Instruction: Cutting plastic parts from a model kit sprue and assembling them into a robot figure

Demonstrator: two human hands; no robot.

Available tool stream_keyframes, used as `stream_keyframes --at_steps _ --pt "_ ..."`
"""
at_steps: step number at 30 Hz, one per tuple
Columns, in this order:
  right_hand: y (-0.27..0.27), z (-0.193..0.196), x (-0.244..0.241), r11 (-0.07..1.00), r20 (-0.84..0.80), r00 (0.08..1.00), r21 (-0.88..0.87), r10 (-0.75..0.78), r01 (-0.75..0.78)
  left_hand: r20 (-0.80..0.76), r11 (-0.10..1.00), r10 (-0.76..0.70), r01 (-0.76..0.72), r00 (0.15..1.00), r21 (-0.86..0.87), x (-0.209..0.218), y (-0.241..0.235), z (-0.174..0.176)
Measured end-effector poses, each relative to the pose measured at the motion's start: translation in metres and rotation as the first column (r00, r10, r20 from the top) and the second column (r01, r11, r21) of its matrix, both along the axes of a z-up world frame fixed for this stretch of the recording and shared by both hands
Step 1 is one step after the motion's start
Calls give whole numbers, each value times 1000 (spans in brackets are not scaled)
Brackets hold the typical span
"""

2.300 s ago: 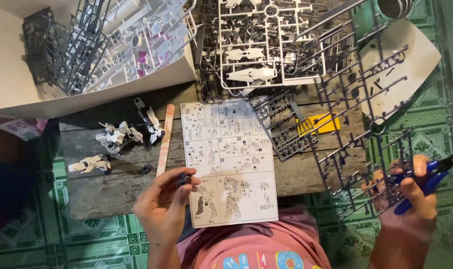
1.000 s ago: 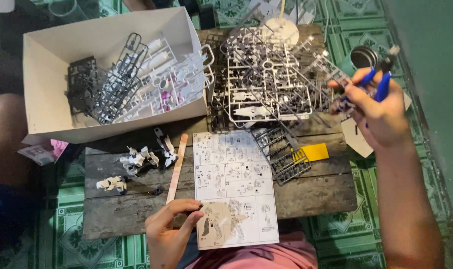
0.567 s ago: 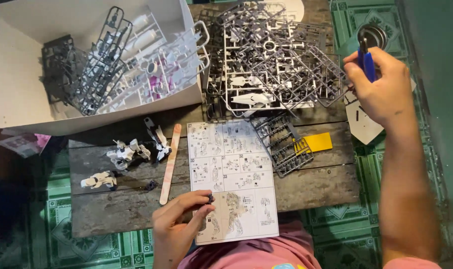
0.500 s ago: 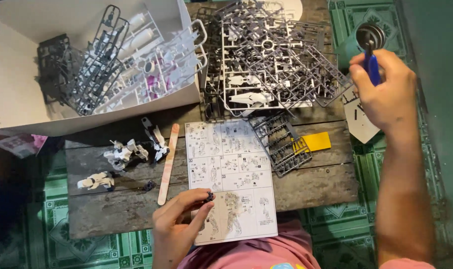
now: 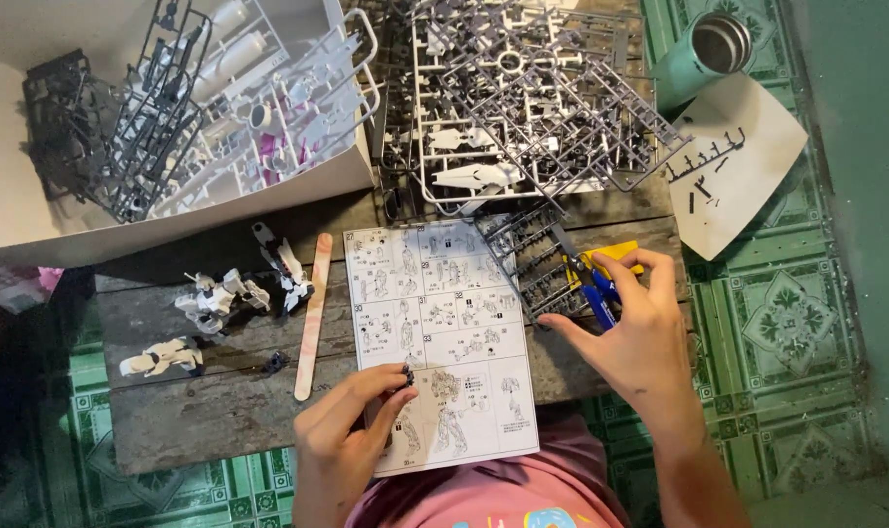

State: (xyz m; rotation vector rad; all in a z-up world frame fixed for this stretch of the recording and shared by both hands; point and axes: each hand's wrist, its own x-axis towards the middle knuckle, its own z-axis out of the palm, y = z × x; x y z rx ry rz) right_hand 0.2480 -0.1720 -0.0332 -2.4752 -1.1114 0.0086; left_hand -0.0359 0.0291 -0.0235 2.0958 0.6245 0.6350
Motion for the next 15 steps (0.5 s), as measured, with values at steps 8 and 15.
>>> stream_keyframes --at_steps 8,15 --pt "1 7 2 998 -110 993 48 -30 35 20 995 -49 47 999 83 4 2 -9" --pt "-6 14 2 967 -325 926 96 -193 235 -6 996 -75 76 997 54 4 3 -11"
